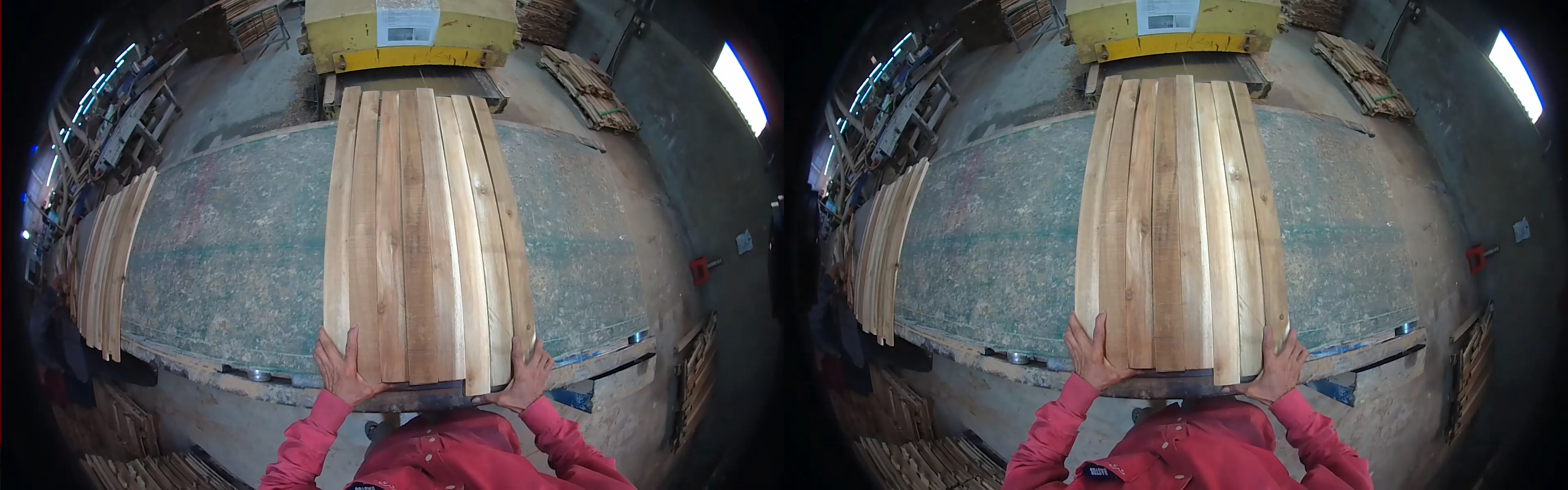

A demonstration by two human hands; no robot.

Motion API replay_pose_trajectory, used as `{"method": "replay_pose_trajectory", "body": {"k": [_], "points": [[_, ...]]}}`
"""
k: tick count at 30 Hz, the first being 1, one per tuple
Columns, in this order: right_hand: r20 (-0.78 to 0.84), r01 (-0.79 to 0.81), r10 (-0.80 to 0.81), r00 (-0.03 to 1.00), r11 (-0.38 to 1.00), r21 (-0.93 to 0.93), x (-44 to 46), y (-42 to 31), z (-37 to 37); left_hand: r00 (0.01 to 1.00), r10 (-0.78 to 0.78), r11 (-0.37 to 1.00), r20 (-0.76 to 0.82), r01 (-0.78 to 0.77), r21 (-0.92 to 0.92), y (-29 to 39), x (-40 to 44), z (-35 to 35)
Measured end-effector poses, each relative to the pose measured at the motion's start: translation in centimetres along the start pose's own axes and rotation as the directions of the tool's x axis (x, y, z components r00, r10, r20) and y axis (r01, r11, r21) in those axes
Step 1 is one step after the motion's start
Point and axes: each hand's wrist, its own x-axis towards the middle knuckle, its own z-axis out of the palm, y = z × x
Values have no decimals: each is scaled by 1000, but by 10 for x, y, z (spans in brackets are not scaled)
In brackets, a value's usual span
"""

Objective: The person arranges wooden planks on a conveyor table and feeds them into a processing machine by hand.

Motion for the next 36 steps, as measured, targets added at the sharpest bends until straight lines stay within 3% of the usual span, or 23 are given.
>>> {"method": "replay_pose_trajectory", "body": {"k": [18,24,27,36], "points": [[-25,117,-118,993,992,-39,237,20,-16,996,-92,996,-18,91,-16,-18,210,32],[-73,138,-142,987,989,-55,339,18,-5,991,-59,998,-117,57,-19,-43,300,58],[-94,128,-133,987,990,-52,385,15,-1,978,-120,993,-173,118,-22,-50,329,81],[-172,128,-132,976,991,-34,431,7,6,982,-135,991,-132,134,-18,-67,370,89]]}}
